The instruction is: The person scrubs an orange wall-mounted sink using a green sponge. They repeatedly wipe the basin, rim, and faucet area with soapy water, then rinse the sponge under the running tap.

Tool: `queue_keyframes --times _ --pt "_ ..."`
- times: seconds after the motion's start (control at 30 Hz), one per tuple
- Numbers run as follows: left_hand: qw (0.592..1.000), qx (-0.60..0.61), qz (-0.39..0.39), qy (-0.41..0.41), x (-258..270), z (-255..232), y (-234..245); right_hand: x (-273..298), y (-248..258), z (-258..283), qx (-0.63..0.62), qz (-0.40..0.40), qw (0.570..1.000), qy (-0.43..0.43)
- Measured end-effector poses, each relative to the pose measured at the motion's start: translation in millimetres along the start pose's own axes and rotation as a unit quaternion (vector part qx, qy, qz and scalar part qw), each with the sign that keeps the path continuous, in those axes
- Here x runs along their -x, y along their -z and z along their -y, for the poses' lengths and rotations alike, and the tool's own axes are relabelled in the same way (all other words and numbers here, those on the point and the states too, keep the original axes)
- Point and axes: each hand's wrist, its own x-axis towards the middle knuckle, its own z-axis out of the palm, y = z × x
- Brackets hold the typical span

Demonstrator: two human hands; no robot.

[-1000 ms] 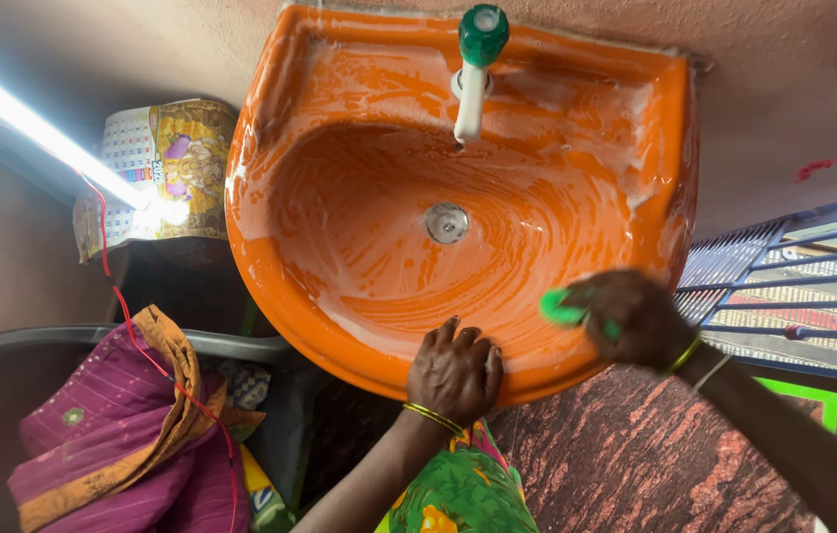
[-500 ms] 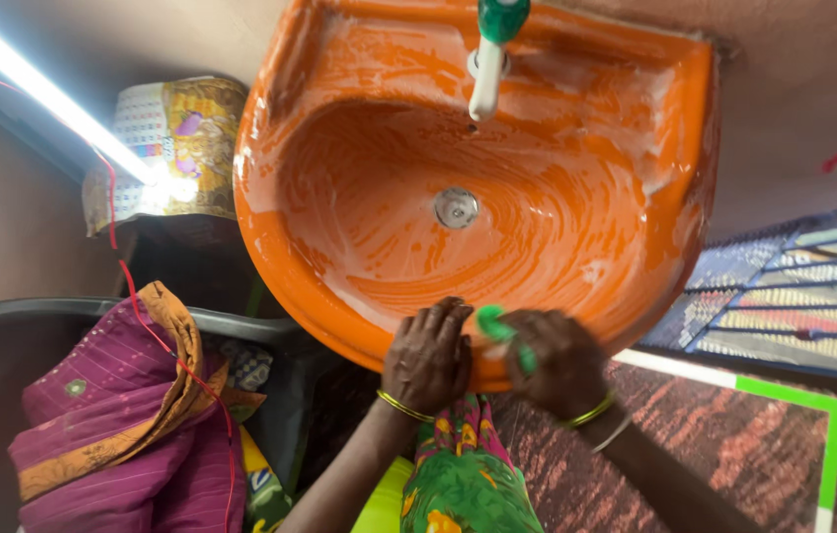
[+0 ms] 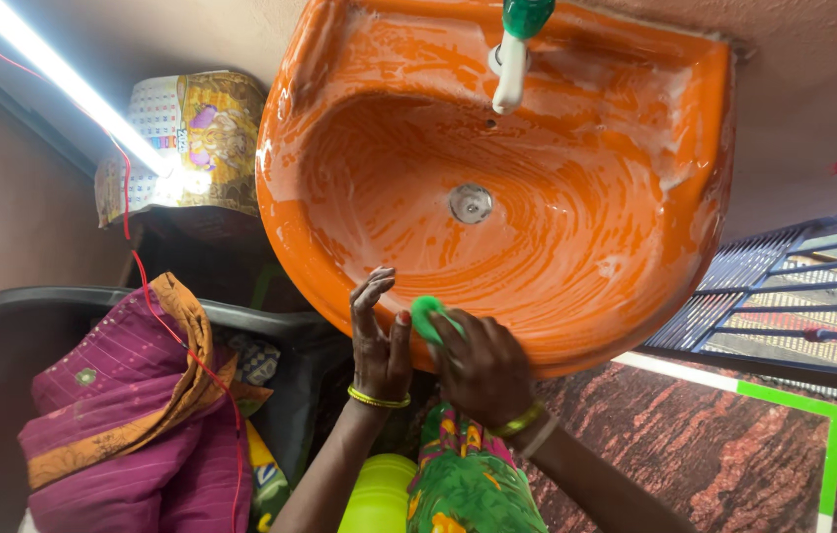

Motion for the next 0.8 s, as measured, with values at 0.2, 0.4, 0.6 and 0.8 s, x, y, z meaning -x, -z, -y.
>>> queue_keyframes --times 0.2,0.4,0.6,0.8 --pt "0.999 0.007 0.033 -0.024 1 -5 20 8 -3 4 0.070 0.041 0.990 0.113" --pt "0.983 0.108 -0.107 0.106 -15 15 54 -37 -70 48 0.097 0.083 0.984 0.123" --pt "0.991 0.027 -0.084 0.096 -5 21 45 -36 -48 43 0.043 0.150 0.986 0.057" --pt "0.973 0.102 -0.178 0.106 -18 36 32 -116 -76 56 -0.108 0.291 0.948 -0.078"
